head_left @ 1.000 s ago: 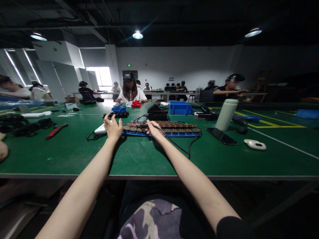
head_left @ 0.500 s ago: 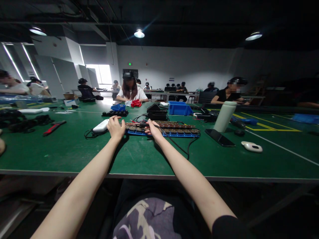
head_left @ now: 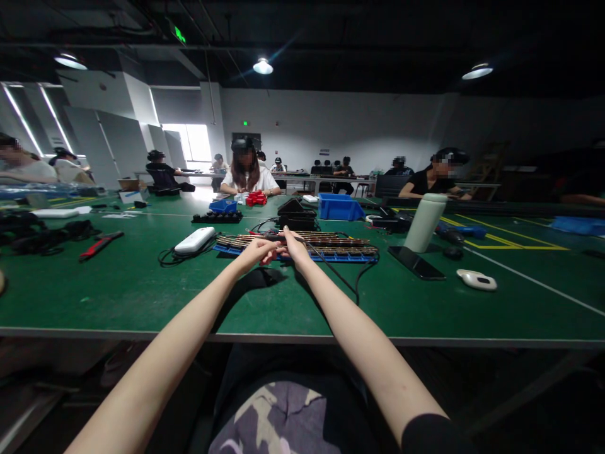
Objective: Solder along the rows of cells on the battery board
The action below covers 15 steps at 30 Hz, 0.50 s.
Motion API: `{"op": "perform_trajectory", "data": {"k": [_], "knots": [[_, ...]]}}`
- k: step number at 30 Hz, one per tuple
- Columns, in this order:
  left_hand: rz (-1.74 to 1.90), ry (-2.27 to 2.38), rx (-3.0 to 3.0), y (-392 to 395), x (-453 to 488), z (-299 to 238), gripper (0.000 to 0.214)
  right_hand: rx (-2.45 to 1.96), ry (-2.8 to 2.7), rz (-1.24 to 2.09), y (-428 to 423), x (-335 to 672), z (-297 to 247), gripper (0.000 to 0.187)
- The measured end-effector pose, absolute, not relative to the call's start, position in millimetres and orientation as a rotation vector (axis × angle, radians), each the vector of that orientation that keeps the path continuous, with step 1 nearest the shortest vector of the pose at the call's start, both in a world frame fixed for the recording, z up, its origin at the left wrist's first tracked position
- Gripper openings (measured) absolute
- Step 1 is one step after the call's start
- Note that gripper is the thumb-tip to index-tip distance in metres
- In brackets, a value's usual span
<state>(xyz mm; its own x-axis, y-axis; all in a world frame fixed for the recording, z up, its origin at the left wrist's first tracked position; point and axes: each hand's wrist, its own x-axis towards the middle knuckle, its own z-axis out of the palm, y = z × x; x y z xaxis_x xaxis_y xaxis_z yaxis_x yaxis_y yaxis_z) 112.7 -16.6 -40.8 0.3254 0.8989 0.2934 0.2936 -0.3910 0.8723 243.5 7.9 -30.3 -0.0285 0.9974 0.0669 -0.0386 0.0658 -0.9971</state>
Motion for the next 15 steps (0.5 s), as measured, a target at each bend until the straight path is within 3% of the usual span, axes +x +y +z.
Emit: {"op": "perform_trajectory", "data": {"k": [8,15], "knots": [[0.615,0.837,1.665,-21.2,137.3,-47.8,0.048,-1.151,-1.225,1.188,3.6,243.2,-25.3,0.037],[0.648,0.739,1.488,-14.5,140.7,-55.6,0.049,-1.139,-1.234,1.169,1.5,243.2,-25.2,0.036]]}}
